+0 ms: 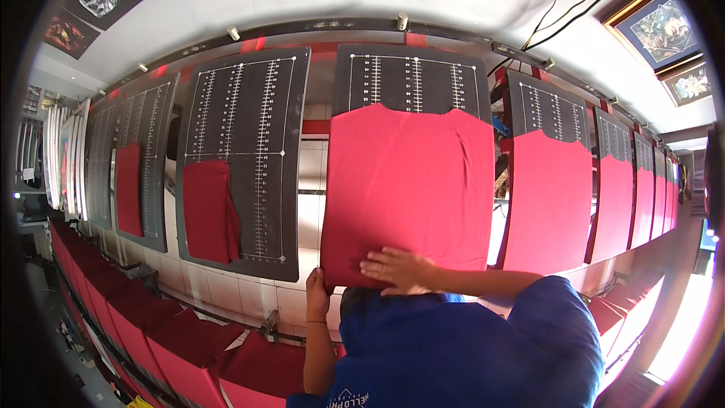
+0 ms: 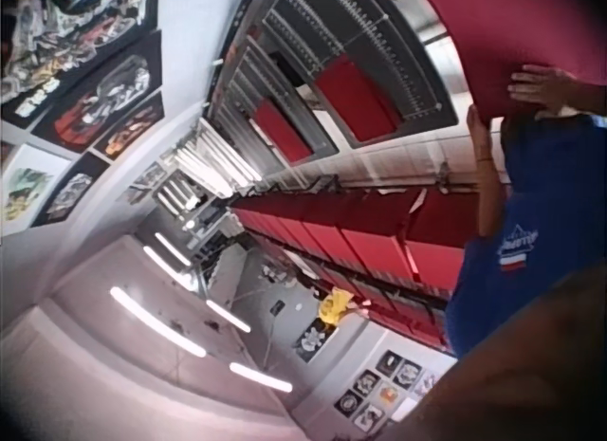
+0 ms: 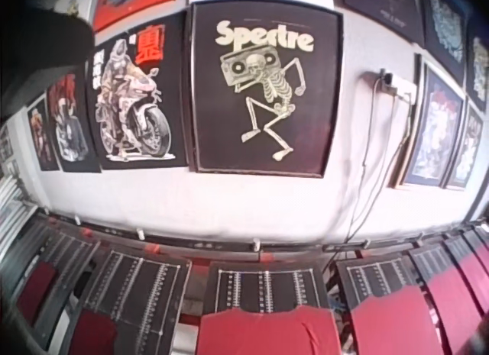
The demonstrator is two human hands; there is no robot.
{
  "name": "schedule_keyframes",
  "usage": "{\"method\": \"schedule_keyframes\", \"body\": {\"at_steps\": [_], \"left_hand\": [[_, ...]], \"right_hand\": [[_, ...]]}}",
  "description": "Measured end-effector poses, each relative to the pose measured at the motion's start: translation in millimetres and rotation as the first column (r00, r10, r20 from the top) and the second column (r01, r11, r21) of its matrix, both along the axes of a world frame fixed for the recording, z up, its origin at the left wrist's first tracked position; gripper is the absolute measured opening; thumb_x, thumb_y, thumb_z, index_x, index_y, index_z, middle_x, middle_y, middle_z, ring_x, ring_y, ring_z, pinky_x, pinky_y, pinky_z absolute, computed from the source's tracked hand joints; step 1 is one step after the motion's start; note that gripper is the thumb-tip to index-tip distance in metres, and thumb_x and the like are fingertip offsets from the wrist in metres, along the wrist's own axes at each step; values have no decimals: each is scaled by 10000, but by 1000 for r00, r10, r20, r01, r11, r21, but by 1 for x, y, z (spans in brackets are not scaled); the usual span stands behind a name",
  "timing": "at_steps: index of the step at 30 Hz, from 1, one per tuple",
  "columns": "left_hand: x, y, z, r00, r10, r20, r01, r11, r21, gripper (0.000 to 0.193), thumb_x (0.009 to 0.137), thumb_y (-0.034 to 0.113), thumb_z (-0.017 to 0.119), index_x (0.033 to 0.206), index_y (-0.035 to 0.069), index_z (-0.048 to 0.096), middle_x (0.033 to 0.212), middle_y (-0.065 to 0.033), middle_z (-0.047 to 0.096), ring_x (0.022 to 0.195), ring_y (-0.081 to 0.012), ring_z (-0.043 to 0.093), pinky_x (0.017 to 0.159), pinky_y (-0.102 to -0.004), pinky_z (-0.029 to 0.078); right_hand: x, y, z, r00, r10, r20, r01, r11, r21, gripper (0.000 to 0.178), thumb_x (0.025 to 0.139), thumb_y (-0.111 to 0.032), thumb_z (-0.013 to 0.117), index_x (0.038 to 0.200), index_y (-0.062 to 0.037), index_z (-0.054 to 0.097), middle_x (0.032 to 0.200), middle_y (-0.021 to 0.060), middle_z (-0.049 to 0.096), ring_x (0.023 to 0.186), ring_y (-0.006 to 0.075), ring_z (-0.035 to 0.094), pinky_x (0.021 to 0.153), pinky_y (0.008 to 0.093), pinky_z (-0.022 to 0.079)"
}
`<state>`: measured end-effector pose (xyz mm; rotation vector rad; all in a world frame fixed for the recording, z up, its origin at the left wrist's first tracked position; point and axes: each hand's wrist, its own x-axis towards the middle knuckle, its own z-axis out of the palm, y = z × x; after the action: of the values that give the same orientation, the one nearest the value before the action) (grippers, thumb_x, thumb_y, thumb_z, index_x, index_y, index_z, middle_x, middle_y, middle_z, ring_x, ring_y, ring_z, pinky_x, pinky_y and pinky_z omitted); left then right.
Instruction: The person places red t-shirts onto the platens of a multi-station screen printing press, smoothing them flat by hand.
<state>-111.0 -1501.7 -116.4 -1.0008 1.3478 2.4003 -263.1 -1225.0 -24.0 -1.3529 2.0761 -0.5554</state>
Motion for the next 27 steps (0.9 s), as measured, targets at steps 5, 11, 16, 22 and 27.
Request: {"method": "schedule_keyframes", "body": {"at_steps": [5,11,16,22,27], "left_hand": [[0,14,26,997,-38,62,60,905,-422,393,1096,323,413,1136,3,637,989,-67,649,840,-122,629,735,-273,534],[8,33,97,968,-173,183,238,398,-886,403,1038,149,476,1363,-88,476,1302,-243,566,1198,-347,566,1052,-455,417],[-9,68,127,912,-383,149,169,20,-985,578,990,183,529,1458,-102,346,1531,-289,344,1437,-465,291,1182,-535,243],[-84,96,113,639,-673,373,192,-330,-924,742,955,340,583,1496,-88,311,1578,-265,296,1475,-466,234,1186,-594,210],[-240,88,88,768,-596,234,45,-313,-949,767,983,403,552,1527,-65,279,1610,-241,248,1489,-436,228,1184,-596,225]], "right_hand": [[-200,-17,-10,626,-547,-556,555,813,-175,827,986,-594,384,1557,-8,263,1653,134,214,1542,305,135,1260,433,77],[-120,-118,-32,727,-398,-559,330,917,-224,819,974,-560,433,1571,-55,188,1628,146,233,1515,324,178,1242,431,129],[-6,-102,-3,982,130,-138,-145,984,-101,809,940,-575,530,1537,-65,336,1595,143,333,1484,312,298,1237,458,220],[-206,58,-13,336,-773,-539,768,556,-319,717,943,-478,568,1467,-7,434,1530,206,422,1433,374,371,1207,499,231],[-105,117,-19,181,-760,-624,904,378,-198,746,1011,-459,465,1499,86,321,1578,244,325,1492,407,242,1224,507,202]]}}
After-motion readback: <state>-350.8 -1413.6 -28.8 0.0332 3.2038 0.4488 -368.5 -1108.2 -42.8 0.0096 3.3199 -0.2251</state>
